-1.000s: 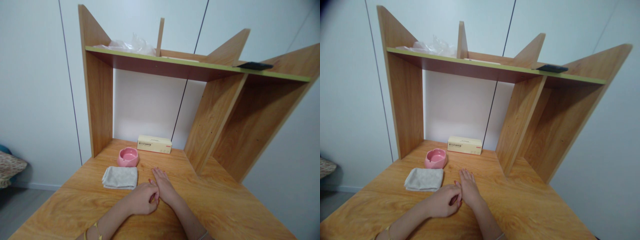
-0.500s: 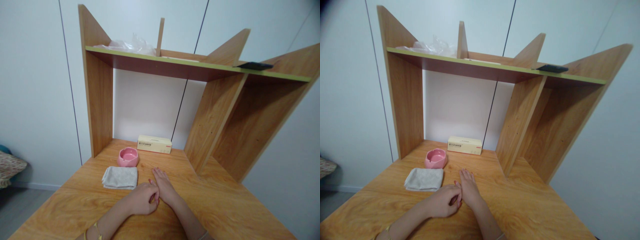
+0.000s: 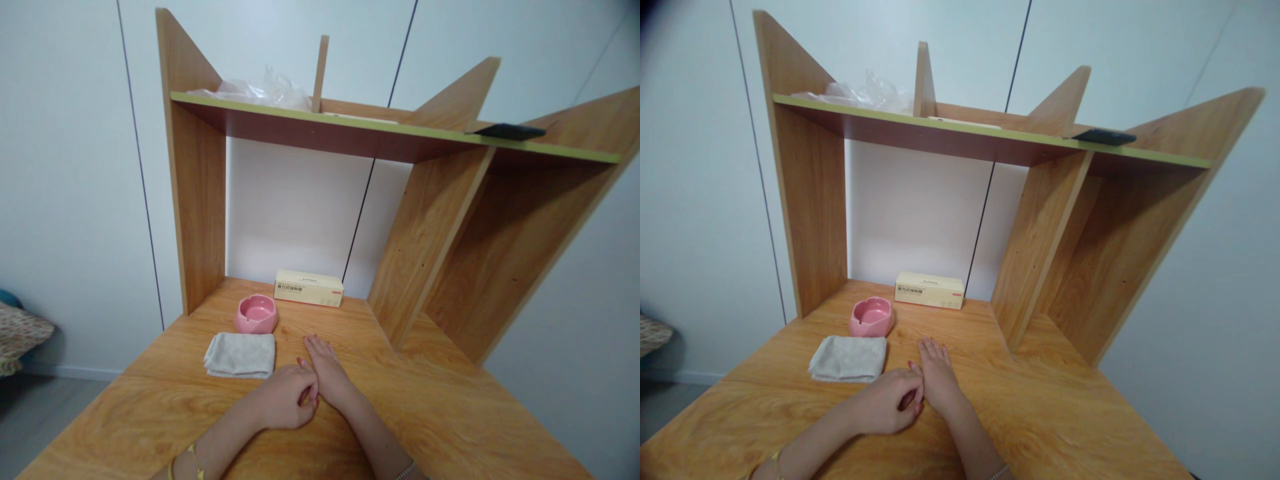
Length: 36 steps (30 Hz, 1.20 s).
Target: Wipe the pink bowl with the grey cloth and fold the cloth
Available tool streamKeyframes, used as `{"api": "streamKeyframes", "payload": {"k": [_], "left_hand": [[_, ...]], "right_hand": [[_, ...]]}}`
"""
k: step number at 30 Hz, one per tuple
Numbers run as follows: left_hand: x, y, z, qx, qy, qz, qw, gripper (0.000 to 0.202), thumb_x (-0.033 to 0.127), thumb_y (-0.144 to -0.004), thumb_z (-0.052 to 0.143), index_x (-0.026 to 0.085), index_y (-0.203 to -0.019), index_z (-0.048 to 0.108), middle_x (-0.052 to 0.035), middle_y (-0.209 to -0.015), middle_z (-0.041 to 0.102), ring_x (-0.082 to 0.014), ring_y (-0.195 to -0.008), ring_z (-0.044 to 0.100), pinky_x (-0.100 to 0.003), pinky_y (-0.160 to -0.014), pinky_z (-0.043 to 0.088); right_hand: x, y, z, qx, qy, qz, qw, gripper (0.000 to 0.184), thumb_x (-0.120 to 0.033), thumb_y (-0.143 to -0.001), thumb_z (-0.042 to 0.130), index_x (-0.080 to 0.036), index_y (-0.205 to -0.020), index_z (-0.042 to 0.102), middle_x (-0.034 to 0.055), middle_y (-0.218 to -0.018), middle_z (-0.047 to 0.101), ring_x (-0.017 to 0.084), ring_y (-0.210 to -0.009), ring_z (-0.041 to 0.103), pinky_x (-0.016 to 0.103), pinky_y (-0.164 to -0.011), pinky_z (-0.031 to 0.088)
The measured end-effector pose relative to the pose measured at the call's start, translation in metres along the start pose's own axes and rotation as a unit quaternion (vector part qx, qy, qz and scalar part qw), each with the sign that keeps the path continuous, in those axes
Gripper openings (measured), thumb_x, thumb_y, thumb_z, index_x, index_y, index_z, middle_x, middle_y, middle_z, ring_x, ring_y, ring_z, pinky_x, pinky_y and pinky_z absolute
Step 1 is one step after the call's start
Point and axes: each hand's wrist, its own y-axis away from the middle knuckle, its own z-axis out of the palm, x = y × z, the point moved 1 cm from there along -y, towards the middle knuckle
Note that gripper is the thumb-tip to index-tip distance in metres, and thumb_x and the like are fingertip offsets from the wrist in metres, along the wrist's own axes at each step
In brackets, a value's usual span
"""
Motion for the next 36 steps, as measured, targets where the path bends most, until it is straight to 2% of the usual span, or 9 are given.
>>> {"api": "streamKeyframes", "payload": {"k": [5,25,36], "left_hand": [[-0.0021,-0.0002,0.0026,0.010,-0.004,0.011,1.000,0.005,0.015,-0.071,0.047,0.019,-0.068,0.048,0.0010,-0.066,0.056,-0.0120,-0.065,0.051,-0.019,-0.061,0.038],[0.0015,0.0001,-0.0020,-0.013,0.000,-0.004,1.000,0.006,0.014,-0.072,0.048,0.019,-0.070,0.051,0.0000,-0.068,0.057,-0.0132,-0.066,0.051,-0.021,-0.062,0.038],[-0.0001,-0.0004,-0.0007,-0.016,0.000,-0.002,1.000,0.006,0.013,-0.071,0.047,0.019,-0.069,0.049,0.0001,-0.067,0.057,-0.0127,-0.065,0.051,-0.020,-0.061,0.038]], "right_hand": [[-0.0007,0.0002,-0.0009,-0.002,-0.004,0.001,1.000,0.059,-0.044,-0.088,0.026,-0.006,-0.133,0.032,0.0132,-0.140,0.028,0.023,-0.132,0.015,0.040,-0.107,0.011],[-0.0004,0.0003,-0.0011,-0.011,0.001,0.005,1.000,0.059,-0.044,-0.088,0.025,-0.007,-0.134,0.031,0.0111,-0.141,0.026,0.022,-0.132,0.014,0.039,-0.107,0.010],[-0.0008,0.0000,-0.0008,-0.009,-0.006,0.006,1.000,0.059,-0.044,-0.088,0.026,-0.005,-0.133,0.031,0.0134,-0.141,0.026,0.023,-0.132,0.014,0.039,-0.107,0.009]]}}
